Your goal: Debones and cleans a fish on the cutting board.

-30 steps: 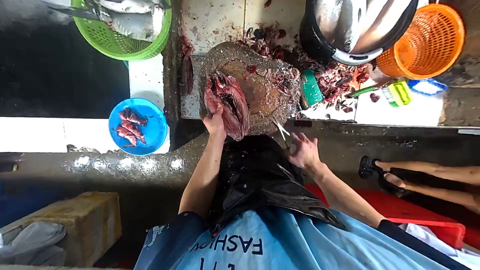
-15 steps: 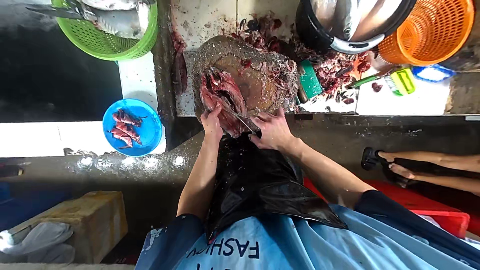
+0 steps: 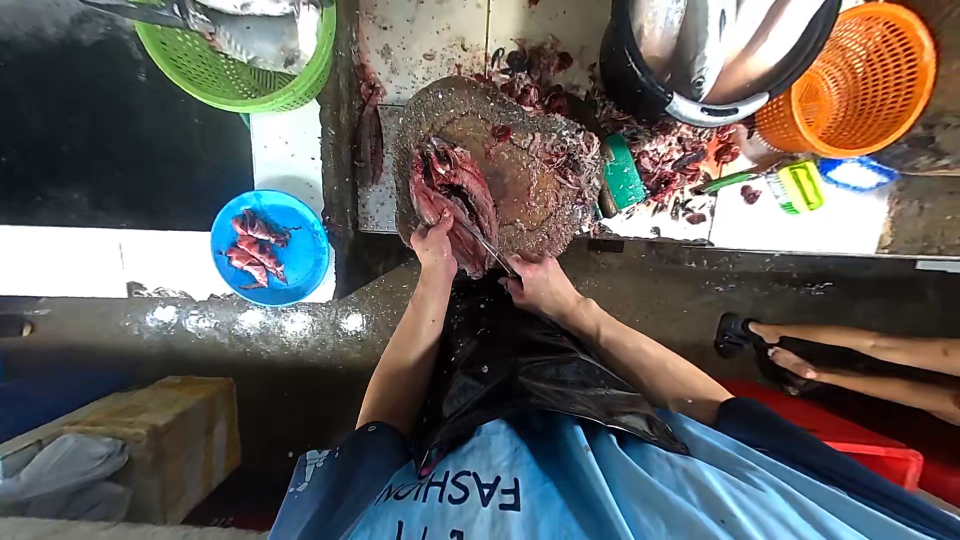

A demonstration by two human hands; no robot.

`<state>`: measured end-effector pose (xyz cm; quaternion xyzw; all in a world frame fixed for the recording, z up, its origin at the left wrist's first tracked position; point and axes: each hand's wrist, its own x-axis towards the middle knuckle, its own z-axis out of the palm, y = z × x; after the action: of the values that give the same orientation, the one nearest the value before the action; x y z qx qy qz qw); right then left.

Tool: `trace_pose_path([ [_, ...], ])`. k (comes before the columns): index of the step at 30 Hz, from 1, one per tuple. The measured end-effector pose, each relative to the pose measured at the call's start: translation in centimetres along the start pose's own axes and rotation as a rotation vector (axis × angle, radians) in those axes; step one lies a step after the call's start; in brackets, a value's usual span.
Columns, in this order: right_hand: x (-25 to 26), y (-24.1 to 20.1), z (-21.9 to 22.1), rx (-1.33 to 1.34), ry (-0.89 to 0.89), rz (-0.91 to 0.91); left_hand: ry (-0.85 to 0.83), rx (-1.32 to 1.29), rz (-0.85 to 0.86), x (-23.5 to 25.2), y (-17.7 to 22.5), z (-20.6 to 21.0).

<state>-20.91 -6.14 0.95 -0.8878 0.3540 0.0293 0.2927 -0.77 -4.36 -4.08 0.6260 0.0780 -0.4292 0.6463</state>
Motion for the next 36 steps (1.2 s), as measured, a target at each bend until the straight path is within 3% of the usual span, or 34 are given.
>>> trace_pose_path([
  [9,-1.3,0.5,0.5,0.232,0.067,0.01,0.09,0.01,-0.135,-1.2,0.0,1.1],
  [15,-3.3,1.6,-1.2,0.75,-0.04,0.093,0.153,0.008,-0.131,-0.2,0.1,0.6],
  [18,-4.9,2.9,-2.4,0.581,0.264,0.141,0.062,-0.027,-0.054,1.1,0.8,-0.3],
  [19,-4.9,3.8,-2.7,0.536,0.287,0.215,0.015,-0.024,-0.035,1.2,0.7,-0.6],
  [22,-3.9,5.7,-3.8,0.405,0.103,0.398,-0.116,0.046,0.008,0.9,0.2,-1.5],
  [27,-2.0,4.1,-3.8,0.288,0.106,0.192,-0.193,0.167,0.044,0.3,0.2,-2.4],
  [29,-0.9,3.7,-3.4,0.236,0.079,0.158,-0.153,0.344,0.081,1.2,1.4,-1.9],
  [33,0.4,3.2,-2.9,0.199,0.084,0.137,-0.049,0.788,0.246,5.8,5.2,0.6],
  [36,0.8,3.6,-3.0,0.183,0.207,0.105,-0.033,0.79,0.386,7.1,7.3,0.7],
])
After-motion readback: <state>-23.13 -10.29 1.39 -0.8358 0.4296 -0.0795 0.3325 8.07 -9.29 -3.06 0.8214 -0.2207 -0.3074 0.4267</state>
